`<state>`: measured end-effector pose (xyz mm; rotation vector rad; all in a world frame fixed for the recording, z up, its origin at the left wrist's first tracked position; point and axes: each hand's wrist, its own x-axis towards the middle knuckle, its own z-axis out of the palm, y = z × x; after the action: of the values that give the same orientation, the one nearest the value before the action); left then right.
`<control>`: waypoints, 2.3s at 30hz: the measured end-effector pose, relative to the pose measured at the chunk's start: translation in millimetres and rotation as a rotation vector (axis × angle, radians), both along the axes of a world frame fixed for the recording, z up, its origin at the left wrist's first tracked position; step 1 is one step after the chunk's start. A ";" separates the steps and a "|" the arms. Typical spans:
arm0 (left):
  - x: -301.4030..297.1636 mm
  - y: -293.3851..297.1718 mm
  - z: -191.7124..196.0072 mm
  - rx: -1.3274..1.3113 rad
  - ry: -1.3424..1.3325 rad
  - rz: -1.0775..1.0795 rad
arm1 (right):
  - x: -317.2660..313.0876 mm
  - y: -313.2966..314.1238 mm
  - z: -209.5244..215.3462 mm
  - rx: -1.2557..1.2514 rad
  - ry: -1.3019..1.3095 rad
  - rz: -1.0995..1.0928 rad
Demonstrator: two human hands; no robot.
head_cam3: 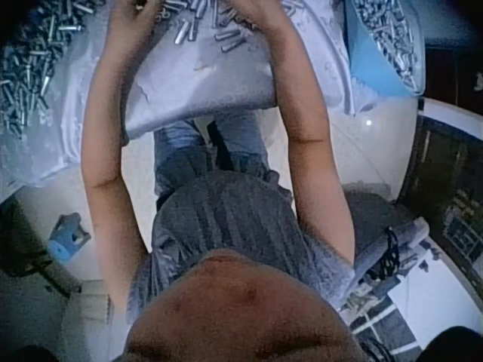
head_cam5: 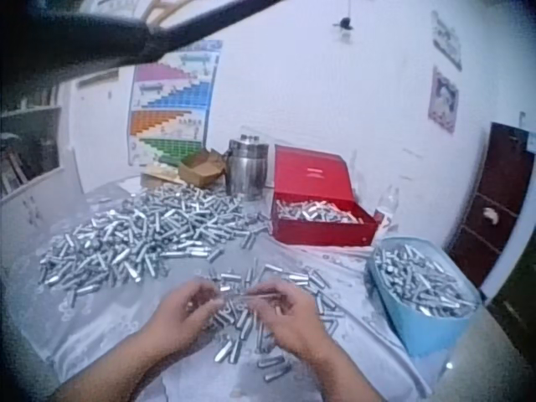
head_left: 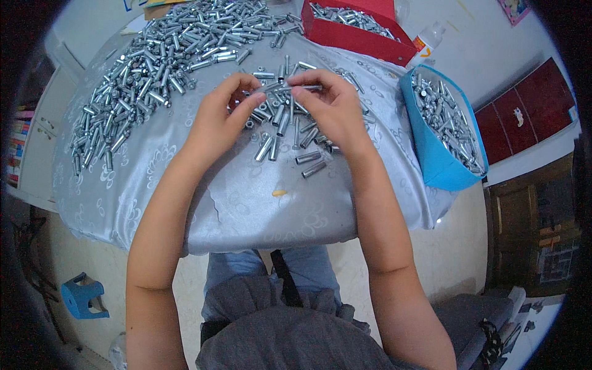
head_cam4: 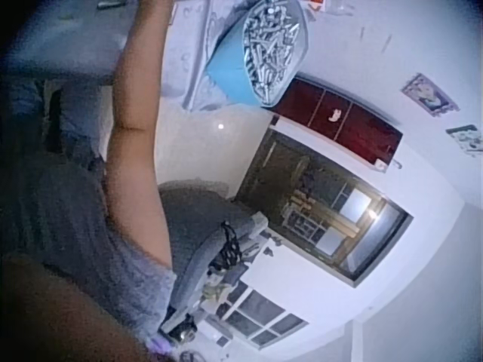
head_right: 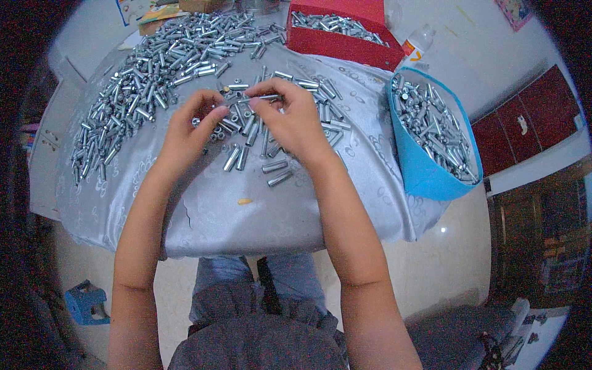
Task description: The person sits at a table covered with a white cloth, sorting and assembling small silver metal tubes and washers. They pick up individual tubes and washers from a large pile, fit the washers onto the tubes, and place the assembled units into a red box or a blue plastic bin.
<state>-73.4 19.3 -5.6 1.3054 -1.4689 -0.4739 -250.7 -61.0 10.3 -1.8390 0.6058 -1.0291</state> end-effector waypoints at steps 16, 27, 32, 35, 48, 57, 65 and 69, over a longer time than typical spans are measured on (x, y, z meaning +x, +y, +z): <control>-1.3 4.3 8.4 0.002 -0.154 0.043 | 2.2 -1.4 -9.1 -0.088 0.006 -0.079; -1.0 4.6 6.3 -0.027 -0.176 0.038 | 2.7 0.8 -7.0 -0.140 0.037 -0.095; -0.5 4.5 8.4 -0.034 -0.208 0.029 | 0.2 -0.5 -7.4 -0.166 0.069 -0.087; -2.0 4.8 8.8 -0.031 -0.206 0.058 | 0.1 2.7 -5.6 -0.116 0.103 -0.102; -14.7 6.2 4.8 -0.073 -0.137 0.004 | 27.2 22.1 -12.2 0.432 -0.183 0.203; -16.2 2.1 4.4 -0.318 -0.513 0.029 | 28.5 26.3 -14.9 0.747 -0.303 0.397; -15.6 5.6 11.2 -0.342 -0.609 0.019 | 25.6 35.2 -8.3 0.606 -0.212 0.345; -8.3 6.1 14.2 -0.460 -0.627 -0.032 | 20.4 33.9 -6.3 0.534 -0.158 0.429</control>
<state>-81.7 25.4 8.6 1.0969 -1.9647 0.2834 -230.2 -27.1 4.0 -1.3218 0.3252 -0.6371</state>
